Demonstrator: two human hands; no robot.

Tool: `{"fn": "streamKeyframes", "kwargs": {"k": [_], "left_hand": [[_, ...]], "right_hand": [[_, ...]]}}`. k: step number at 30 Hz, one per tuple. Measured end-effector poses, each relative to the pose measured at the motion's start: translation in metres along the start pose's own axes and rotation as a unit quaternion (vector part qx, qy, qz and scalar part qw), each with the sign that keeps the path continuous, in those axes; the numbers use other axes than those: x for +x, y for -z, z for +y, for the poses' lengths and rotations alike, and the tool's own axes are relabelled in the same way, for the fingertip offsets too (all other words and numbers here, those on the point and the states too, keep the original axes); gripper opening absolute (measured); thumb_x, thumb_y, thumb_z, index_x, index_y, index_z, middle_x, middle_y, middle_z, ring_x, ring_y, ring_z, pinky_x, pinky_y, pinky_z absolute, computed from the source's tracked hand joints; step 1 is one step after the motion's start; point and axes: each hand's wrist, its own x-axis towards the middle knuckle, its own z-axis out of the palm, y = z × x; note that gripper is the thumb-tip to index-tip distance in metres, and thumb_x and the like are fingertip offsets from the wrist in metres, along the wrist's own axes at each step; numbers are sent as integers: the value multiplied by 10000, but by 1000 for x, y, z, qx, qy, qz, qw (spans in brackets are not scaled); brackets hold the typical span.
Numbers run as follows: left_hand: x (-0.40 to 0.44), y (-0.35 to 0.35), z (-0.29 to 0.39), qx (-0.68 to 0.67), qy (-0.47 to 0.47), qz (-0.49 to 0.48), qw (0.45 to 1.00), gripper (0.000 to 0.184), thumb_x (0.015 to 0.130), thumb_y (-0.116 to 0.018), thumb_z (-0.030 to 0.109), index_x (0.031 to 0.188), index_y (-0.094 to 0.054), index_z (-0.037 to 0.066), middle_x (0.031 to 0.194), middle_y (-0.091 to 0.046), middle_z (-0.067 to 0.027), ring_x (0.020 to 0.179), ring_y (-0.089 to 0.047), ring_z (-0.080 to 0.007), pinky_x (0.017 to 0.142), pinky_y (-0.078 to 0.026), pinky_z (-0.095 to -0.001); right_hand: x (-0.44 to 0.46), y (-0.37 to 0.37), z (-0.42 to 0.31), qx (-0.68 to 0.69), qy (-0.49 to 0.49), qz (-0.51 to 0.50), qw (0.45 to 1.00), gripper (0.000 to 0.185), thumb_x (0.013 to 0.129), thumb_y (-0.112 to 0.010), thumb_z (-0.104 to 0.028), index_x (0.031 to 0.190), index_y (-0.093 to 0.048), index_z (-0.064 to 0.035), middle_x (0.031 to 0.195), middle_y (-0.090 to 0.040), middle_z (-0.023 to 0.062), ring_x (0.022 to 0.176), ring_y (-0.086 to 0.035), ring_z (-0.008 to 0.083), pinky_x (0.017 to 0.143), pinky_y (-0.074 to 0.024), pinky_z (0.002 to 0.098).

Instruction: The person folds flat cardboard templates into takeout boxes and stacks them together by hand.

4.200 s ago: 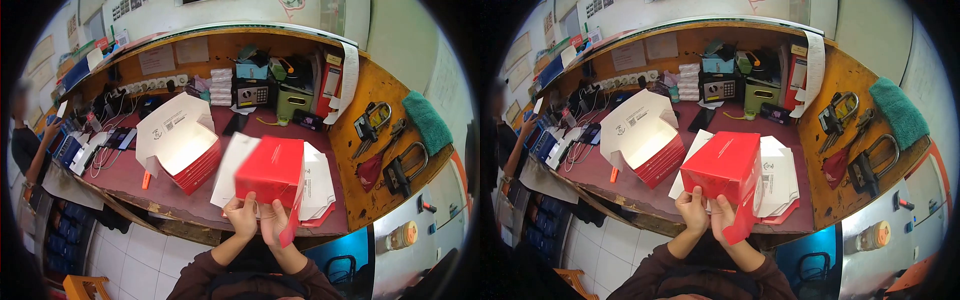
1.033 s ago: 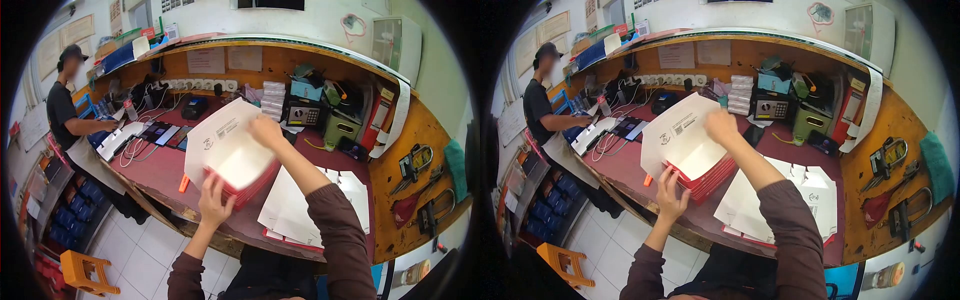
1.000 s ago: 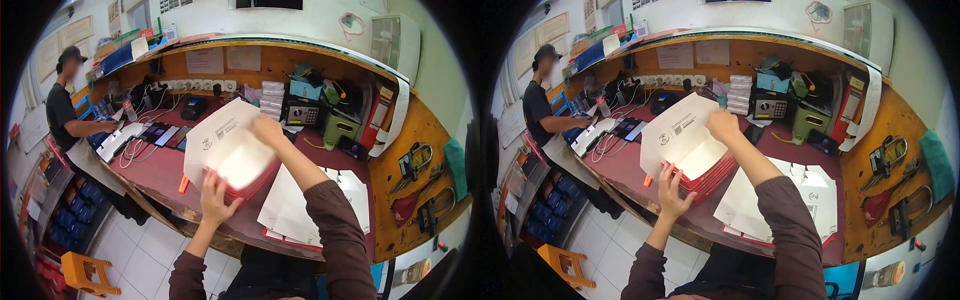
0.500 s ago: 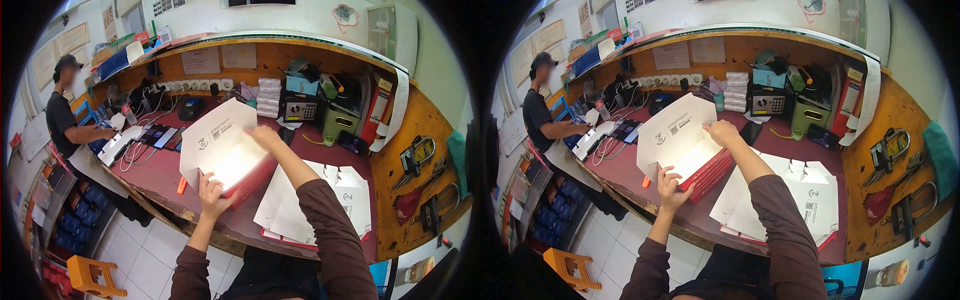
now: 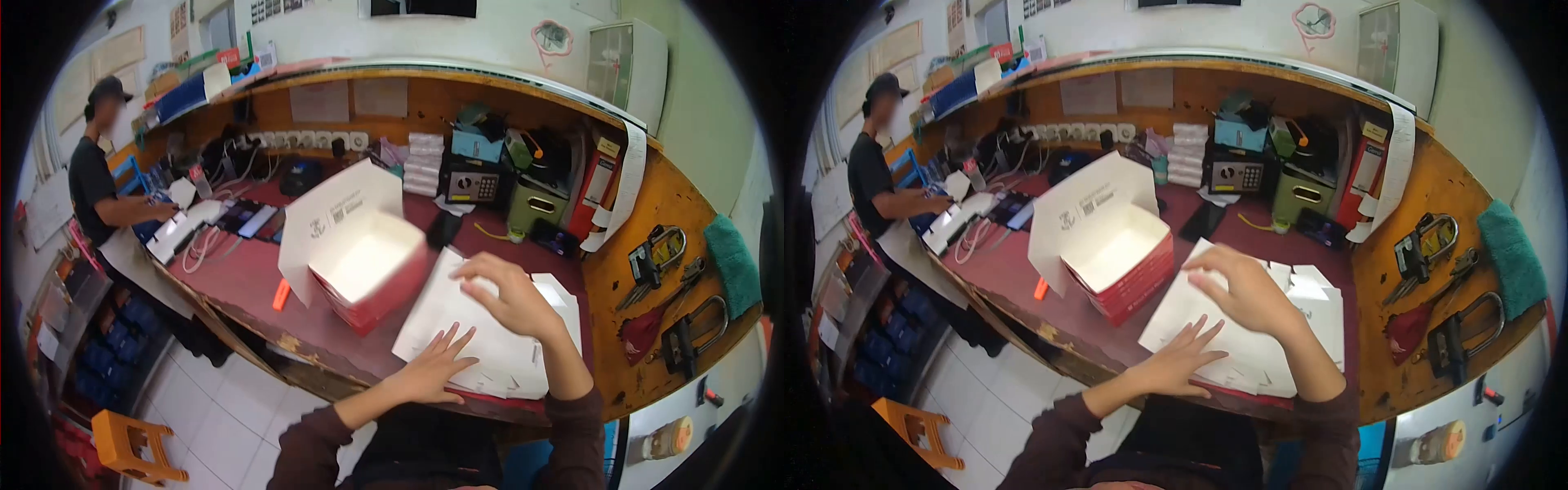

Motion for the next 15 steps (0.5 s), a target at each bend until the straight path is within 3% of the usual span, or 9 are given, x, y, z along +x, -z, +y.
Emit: {"fn": "streamKeyframes", "kwargs": {"k": [2, 3, 4, 6, 7, 8, 10, 11, 15], "left_hand": [[1, -40, -15, 9, 4, -175, 985, 599, 668, -680, 312, 1173, -456, 80, 1280, -360, -175, 1214, -311, -356, 1033, -219, -440], [4, -42, -18, 26, -24, -124, 992, 538, 686, -661, 310, 1140, -488, 79, 1213, -432, -152, 1128, -414, -342, 962, -332, -400], [10, -36, -17, 22, -27, -119, 992, 538, 686, -661, 310, 1140, -488, 79, 1213, -432, -152, 1128, -414, -342, 962, -332, -400], [20, -20, -13, -28, 48, -244, 968, 465, 690, -653, 305, 1086, -534, 93, 1133, -502, -110, 1012, -495, -316, 845, -415, -392], [19, -20, -19, -16, -19, -178, 984, 334, 725, -634, 296, 972, -591, 76, 951, -582, -96, 857, -551, -286, 728, -447, -383], [22, -21, -22, -14, -23, -176, 984, 334, 725, -634, 296, 972, -591, 76, 951, -582, -96, 857, -551, -286, 728, -447, -383], [37, -4, -22, -88, 113, -252, 957, 255, 783, -589, 279, 897, -610, 52, 806, -595, -122, 770, -571, -289, 703, -448, -389], [41, 11, -19, -106, 87, -167, 976, 224, 829, -539, 240, 836, -611, 29, 691, -571, -135, 689, -575, -263, 647, -451, -345], [59, 36, -4, -211, 164, -57, 962, 213, 873, -485, 201, 899, -594, 20, 736, -596, -95, 689, -576, -183, 634, -449, -281]], "right_hand": [[-36, 3, -11, 5, -42, -135, 990, 216, 816, -538, -141, 1001, -569, -34, 941, -571, 123, 877, -561, 249, 781, -436, 327], [-57, 5, -14, -13, -61, -204, 977, 254, 814, -552, -154, 1042, -554, -42, 957, -573, 126, 879, -568, 251, 778, -442, 328], [-76, 6, -17, -29, -79, -269, 959, 296, 813, -565, -167, 1084, -539, -50, 972, -575, 128, 881, -574, 253, 774, -448, 329], [-103, 9, -25, 82, -94, -318, 940, 358, 815, -582, -201, 1131, -514, -49, 1006, -579, 123, 887, -585, 246, 764, -460, 315], [-117, 7, -26, 124, -96, -300, 941, 364, 818, -575, -229, 1127, -518, -45, 1008, -583, 127, 910, -579, 246, 778, -453, 314], [-128, 6, -25, 165, -96, -281, 940, 373, 822, -569, -257, 1122, -522, -41, 1009, -587, 131, 933, -573, 245, 792, -447, 312], [-144, 5, -25, 181, -115, -282, 935, 368, 827, -567, -245, 1131, -519, -42, 1009, -591, 119, 928, -576, 226, 798, -447, 301], [-152, -2, -22, 213, -125, -264, 932, 361, 830, -564, -240, 1131, -521, -46, 1004, -593, 118, 922, -579, 218, 794, -449, 296], [-161, -39, -4, 314, -187, -222, 904, 328, 853, -536, -214, 1133, -522, -44, 985, -602, 100, 909, -584, 177, 761, -463, 290]]}}
